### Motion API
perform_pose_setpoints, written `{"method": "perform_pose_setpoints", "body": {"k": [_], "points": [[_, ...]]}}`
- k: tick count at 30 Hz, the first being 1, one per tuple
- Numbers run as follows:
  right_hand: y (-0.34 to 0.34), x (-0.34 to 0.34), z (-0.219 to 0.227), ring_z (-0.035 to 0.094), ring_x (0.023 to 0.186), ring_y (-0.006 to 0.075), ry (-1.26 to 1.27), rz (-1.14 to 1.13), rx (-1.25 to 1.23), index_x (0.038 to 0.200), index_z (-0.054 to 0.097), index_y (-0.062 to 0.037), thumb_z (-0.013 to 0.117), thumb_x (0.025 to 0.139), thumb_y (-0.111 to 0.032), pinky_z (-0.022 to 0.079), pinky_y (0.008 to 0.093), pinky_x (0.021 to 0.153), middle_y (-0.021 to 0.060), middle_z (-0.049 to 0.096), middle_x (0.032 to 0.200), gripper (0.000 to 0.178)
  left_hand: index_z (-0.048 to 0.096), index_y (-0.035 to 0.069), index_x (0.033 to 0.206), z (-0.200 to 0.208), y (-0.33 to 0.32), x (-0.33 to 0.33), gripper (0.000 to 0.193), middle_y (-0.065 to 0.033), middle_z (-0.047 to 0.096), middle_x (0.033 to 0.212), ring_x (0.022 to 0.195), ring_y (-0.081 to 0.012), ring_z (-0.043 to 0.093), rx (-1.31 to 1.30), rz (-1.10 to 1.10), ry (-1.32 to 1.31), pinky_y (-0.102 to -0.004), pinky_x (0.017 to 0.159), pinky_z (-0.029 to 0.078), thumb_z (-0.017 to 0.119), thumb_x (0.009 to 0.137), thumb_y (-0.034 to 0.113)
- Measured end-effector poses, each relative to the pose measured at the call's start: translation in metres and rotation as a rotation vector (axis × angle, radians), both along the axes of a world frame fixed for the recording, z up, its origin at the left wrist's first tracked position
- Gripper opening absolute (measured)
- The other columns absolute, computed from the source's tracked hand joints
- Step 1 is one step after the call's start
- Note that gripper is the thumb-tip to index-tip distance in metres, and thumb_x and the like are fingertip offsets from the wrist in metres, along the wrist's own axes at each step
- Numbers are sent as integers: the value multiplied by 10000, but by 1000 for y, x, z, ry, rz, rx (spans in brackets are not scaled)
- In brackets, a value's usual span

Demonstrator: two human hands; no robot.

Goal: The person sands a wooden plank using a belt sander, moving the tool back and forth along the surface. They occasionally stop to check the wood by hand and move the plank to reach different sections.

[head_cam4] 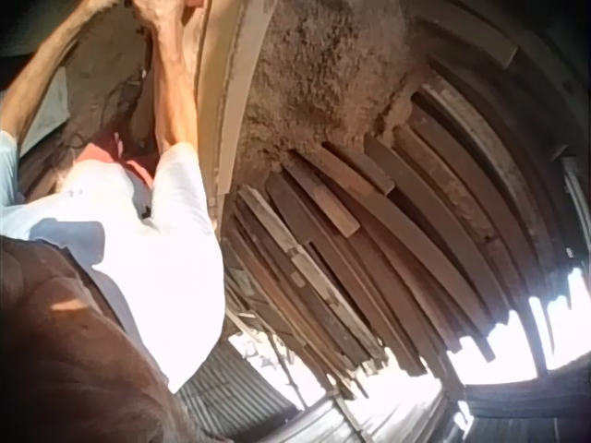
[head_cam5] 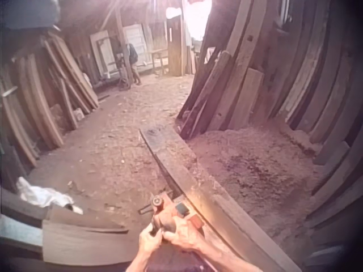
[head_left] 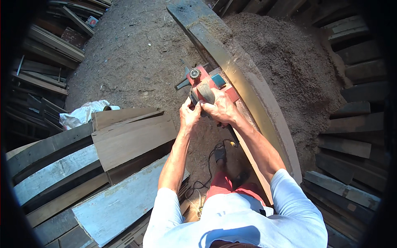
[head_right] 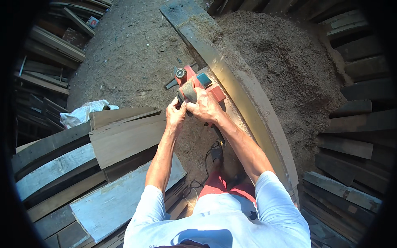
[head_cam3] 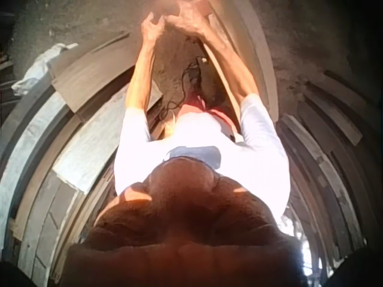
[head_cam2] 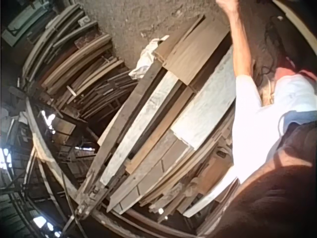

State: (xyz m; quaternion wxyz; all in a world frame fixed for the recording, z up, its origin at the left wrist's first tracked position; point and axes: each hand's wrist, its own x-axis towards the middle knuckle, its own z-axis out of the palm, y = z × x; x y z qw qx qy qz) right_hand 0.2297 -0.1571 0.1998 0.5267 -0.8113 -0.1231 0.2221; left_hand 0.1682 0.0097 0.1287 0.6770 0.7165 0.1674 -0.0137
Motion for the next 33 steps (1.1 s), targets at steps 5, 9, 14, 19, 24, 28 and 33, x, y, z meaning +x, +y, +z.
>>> {"method": "perform_pose_setpoints", "body": {"k": [5,9,14,19,24,28,33], "points": [[39,48,12,737,991,427,6,58,57,1145,641,106,732,814,-316,578,484,854,331,720,990,544,720,11,1247,-25,54,47,267,-9,745,1113,957,-81,637,-129,24,-45,-265,867,527,718,1050,192],[56,40,-16,725,849,333,-163,52,53,1110,621,65,721,807,-281,561,439,767,216,697,834,471,678,-11,1304,-21,57,44,265,-31,736,1131,967,-100,646,-191,28,-136,-271,865,533,652,1068,107],[42,-53,-20,723,880,417,26,150,93,1082,607,61,717,803,-260,552,479,753,287,680,896,440,578,-30,1477,-27,46,-79,435,-127,701,1355,1197,-186,664,-2,167,-8,-325,1061,496,578,1042,-25],[1,-145,-54,735,881,397,169,152,126,1140,634,81,731,815,-276,561,495,764,285,705,917,492,596,-31,1420,-25,-15,-191,375,-73,708,1266,1097,-130,645,48,217,256,-291,969,511,615,1076,117],[-50,-218,-58,699,746,356,373,109,82,868,612,87,718,741,-255,546,496,696,229,644,726,380,656,-2,1335,-66,-65,-277,319,-55,731,1059,823,-123,585,147,162,306,-310,734,500,626,1035,104],[-100,-278,-79,703,1024,262,387,125,46,1343,617,-27,695,789,-168,547,435,892,186,711,1079,577,662,2,1254,-59,-113,-320,281,-76,721,1042,843,-143,629,141,23,382,-333,730,525,632,1027,165],[-151,-356,-90,646,1138,330,185,-24,46,1608,350,-71,762,770,-125,517,446,962,183,615,1250,936,610,-12,1333,-38,-150,-366,489,-174,660,1174,1051,-264,637,397,-141,378,-412,942,522,746,926,221]]}}
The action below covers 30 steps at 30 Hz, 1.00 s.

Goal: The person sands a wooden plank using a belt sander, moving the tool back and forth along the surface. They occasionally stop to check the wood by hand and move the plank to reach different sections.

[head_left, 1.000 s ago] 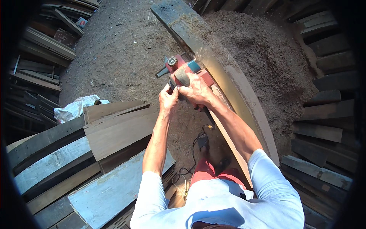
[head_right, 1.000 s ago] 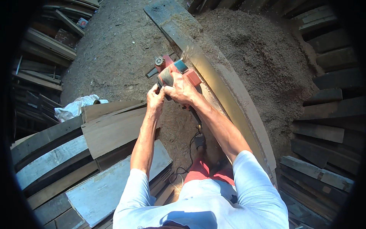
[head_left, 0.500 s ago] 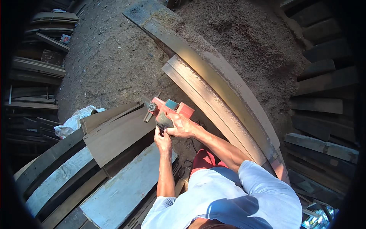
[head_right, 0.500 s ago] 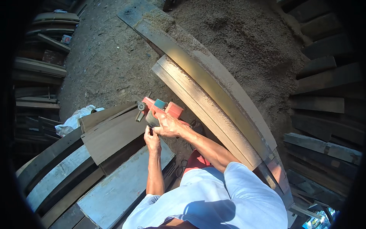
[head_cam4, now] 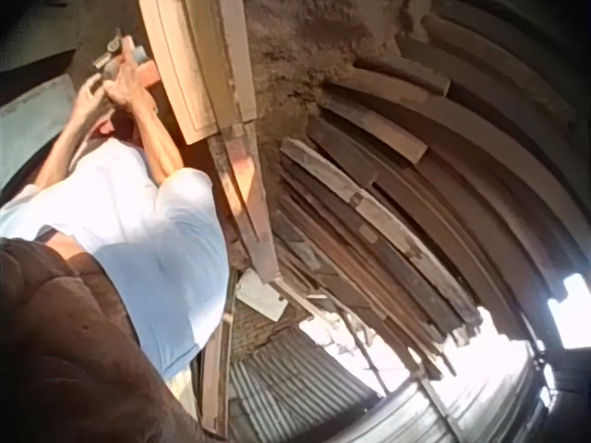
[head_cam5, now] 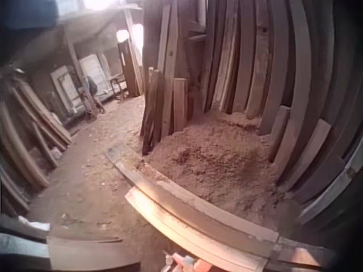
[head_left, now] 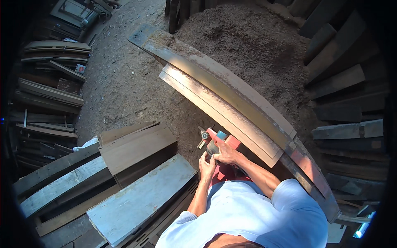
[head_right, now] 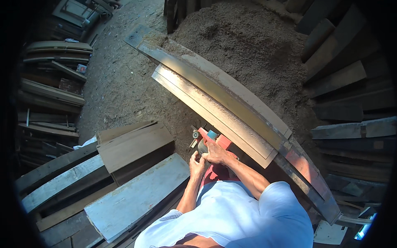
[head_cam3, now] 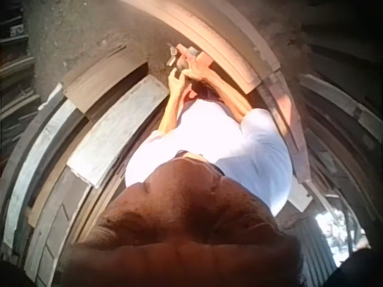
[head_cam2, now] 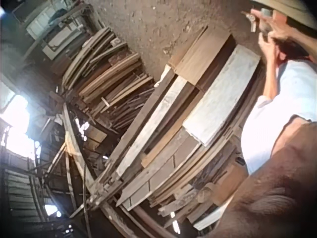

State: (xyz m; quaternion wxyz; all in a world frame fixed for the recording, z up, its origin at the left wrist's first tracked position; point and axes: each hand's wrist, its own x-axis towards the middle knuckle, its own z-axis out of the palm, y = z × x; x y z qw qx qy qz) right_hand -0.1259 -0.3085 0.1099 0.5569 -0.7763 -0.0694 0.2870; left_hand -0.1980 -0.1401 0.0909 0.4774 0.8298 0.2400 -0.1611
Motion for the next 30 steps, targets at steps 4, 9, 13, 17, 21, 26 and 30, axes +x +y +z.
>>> {"method": "perform_pose_setpoints", "body": {"k": [4,9,13,17,21,26,30], "points": [[-33,-49,18,517,1413,341,94,-110,71,1673,257,-44,725,800,-14,423,442,1184,200,526,1490,990,483,4,1529,41,-27,-1,745,-254,515,1455,1360,-413,480,281,-256,-273,-493,1175,387,746,868,225],[-70,-114,16,637,1265,392,41,-307,-61,1668,319,-181,673,736,24,541,478,1027,193,623,1330,1018,509,2,1500,43,-74,51,755,-318,481,1476,1372,-467,460,278,-604,-647,-569,1158,367,780,841,253],[-96,-149,5,737,996,408,430,-267,-332,1477,514,-55,732,860,-257,574,469,895,250,726,1026,685,489,29,1523,58,-118,101,753,-336,451,1507,1396,-488,436,251,-798,-762,-596,1154,356,781,865,251],[-123,-181,38,739,913,439,508,-485,-337,1083,645,102,695,830,-230,567,516,845,292,714,895,421,436,51,1561,49,-158,136,794,-341,374,1584,1482,-513,348,286,-1073,-770,-612,1203,307,777,892,310],[-125,-238,-9,736,955,453,257,-792,-483,1260,558,152,715,816,-253,576,509,844,350,682,1109,621,412,44,1575,36,-201,153,869,-338,329,1635,1528,-519,296,327,-1331,-779,-622,1234,268,814,861,334],[-140,-260,3,675,595,284,600,-986,-188,1395,436,188,681,843,-223,565,444,557,273,688,941,730,403,31,1582,40,-251,152,896,-348,317,1649,1535,-530,286,394,-1578,-718,-632,1244,251,788,872,418],[-139,-314,-52,691,1068,429,512,-1156,-173,1162,605,81,710,788,-344,543,485,907,301,695,1135,575,370,32,1614,34,-300,129,923,-332,343,1643,1527,-533,296,370,-1757,-797,-632,1243,249,761,898,465]]}}
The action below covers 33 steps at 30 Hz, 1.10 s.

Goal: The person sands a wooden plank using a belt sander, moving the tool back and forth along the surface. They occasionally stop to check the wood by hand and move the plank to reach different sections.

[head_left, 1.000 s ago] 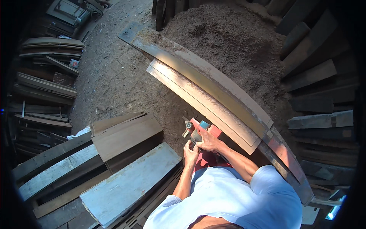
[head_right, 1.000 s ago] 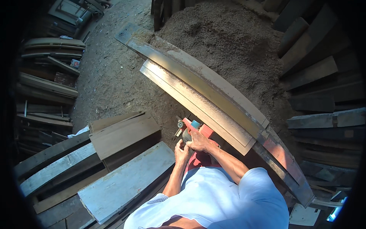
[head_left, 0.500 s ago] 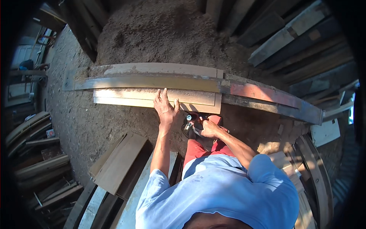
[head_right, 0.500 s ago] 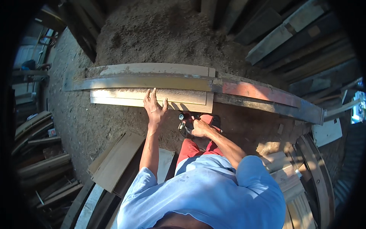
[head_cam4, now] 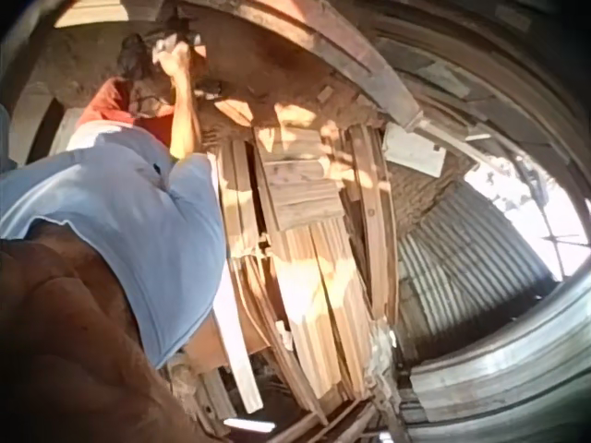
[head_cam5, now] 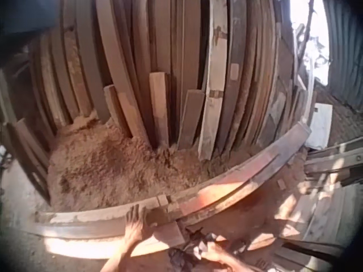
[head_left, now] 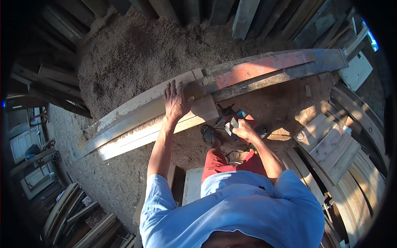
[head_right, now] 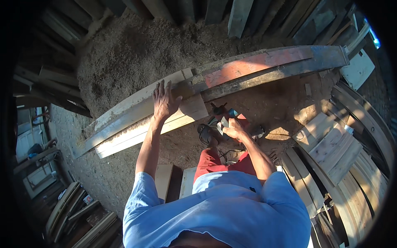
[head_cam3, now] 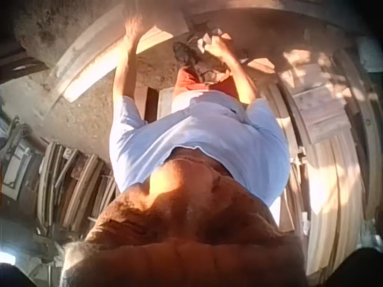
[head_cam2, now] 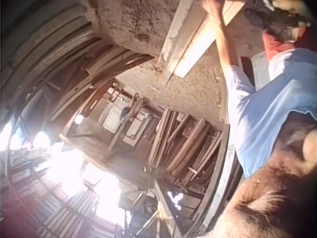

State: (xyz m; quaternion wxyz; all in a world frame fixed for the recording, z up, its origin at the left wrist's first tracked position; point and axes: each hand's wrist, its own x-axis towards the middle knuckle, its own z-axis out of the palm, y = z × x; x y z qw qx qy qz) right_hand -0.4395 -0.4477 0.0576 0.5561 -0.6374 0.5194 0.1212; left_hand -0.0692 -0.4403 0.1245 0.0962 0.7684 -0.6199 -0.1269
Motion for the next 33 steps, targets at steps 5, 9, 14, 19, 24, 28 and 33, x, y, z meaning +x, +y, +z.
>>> {"method": "perform_pose_setpoints", "body": {"k": [5,9,14,19,24,28,33], "points": [[24,-57,-36,646,1202,458,136,-233,-45,1237,570,93,663,824,-452,528,498,973,336,638,1274,690,401,52,1601,-27,-42,-41,797,-336,387,1608,1470,-537,364,-82,-63,-13,-642,1206,278,617,982,505],[10,-85,0,667,1163,450,139,-218,25,1194,602,109,663,832,-533,543,501,944,350,649,1258,739,505,81,1535,-51,-38,-62,658,-288,446,1582,1399,-524,439,-157,8,-240,-638,1164,319,536,993,454],[19,-141,-54,712,669,309,47,-532,10,771,645,51,678,918,-392,570,413,652,200,713,746,469,538,44,1507,-56,-44,-59,606,-272,495,1556,1374,-498,479,-130,-41,-306,-584,1161,345,486,1005,379],[15,-189,-112,680,860,266,88,-599,91,1043,624,62,649,954,-577,523,437,804,173,694,864,646,526,-20,1502,-49,-47,-48,610,-279,514,1535,1426,-461,461,-120,-160,-400,-569,1174,331,387,1060,378],[29,-223,-186,498,629,120,-238,-1036,112,1323,576,-31,747,933,-294,389,350,555,2,575,759,500,531,-32,1497,-50,-51,-57,621,-288,531,1511,1414,-464,485,-99,-157,-417,-555,1175,338,299,1103,389],[52,-253,-245,448,542,54,-342,-1109,198,1379,545,-37,767,930,-138,358,301,456,-32,554,758,512,538,-49,1482,-53,-50,-33,676,-280,547,1505,1389,-468,509,-79,-242,-482,-565,1169,350,240,1129,445],[47,-267,-245,490,577,42,-333,-1254,378,1349,583,-76,766,955,-117,402,260,493,-30,578,827,436,533,-57,1478,-46,-37,-14,687,-261,567,1485,1358,-451,524,-50,-231,-539,-565,1158,362,225,1129,448]]}}
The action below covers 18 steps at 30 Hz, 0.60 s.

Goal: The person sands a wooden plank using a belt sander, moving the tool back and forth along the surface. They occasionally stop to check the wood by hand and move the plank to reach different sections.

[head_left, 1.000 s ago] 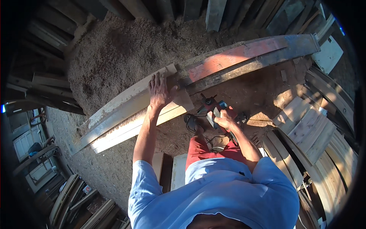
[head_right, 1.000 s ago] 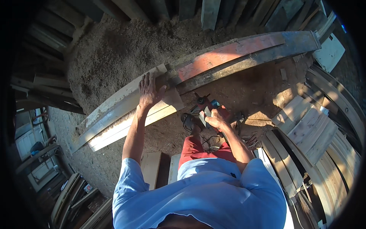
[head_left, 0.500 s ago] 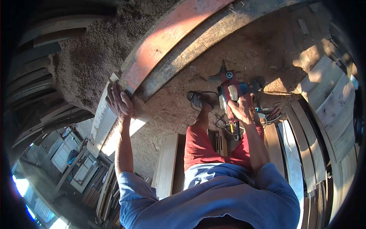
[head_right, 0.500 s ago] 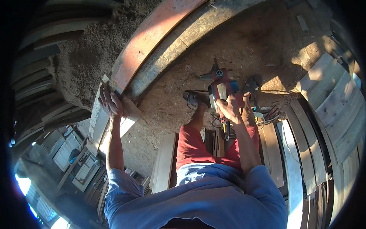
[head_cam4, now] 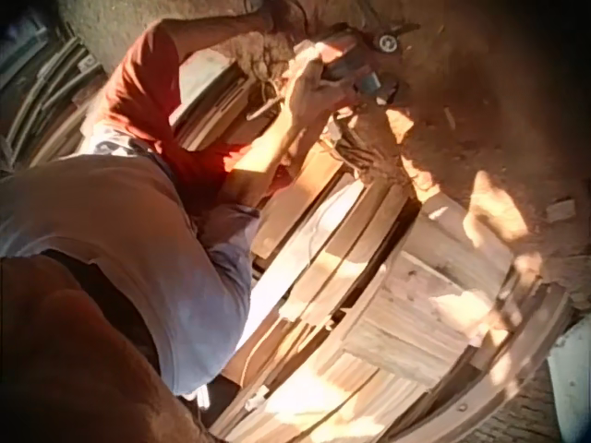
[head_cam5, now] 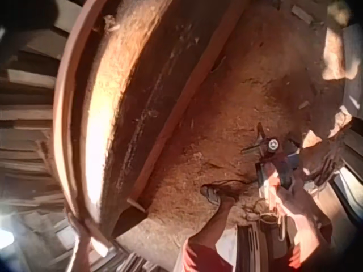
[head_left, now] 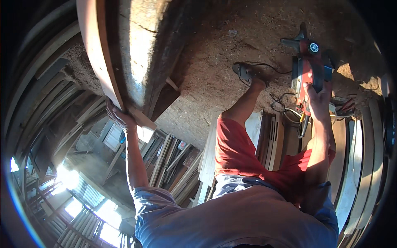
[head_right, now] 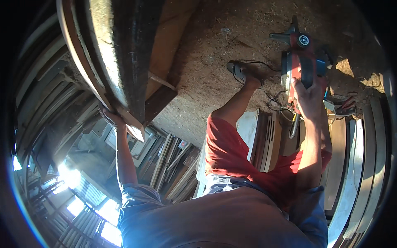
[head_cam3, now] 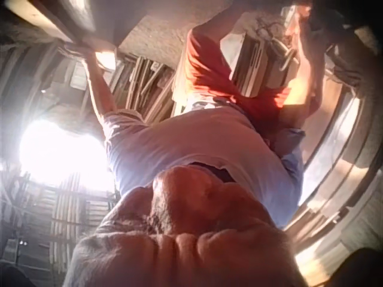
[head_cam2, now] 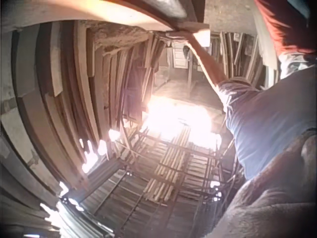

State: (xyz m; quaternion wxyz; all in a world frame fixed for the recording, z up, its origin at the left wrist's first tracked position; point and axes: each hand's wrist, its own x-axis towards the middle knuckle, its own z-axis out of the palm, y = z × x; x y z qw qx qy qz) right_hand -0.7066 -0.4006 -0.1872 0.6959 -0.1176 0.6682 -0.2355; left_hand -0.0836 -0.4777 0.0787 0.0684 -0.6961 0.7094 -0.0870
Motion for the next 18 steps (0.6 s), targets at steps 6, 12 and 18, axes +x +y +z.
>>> {"method": "perform_pose_setpoints", "body": {"k": [6,12,18], "points": [[26,-12,-16,519,670,75,140,-78,-22,1356,589,-86,791,960,-170,449,275,579,18,650,1035,452,528,-40,1476,4,0,3,609,-247,572,1461,1355,-429,521,117,-66,-86,-546,1143,392,218,1145,367],[38,-32,-30,505,754,56,133,-81,-28,1395,595,-104,738,1013,-149,424,251,664,-16,672,1347,411,437,-13,1540,5,17,19,648,-214,501,1528,1424,-384,475,70,293,342,-523,1195,360,237,1136,453],[27,-33,-38,464,708,55,187,-155,-22,1366,623,-79,733,1016,-157,404,246,634,-10,681,1315,375,375,-2,1586,3,27,40,727,-194,446,1577,1476,-351,423,84,316,427,-508,1224,327,238,1123,540]]}}
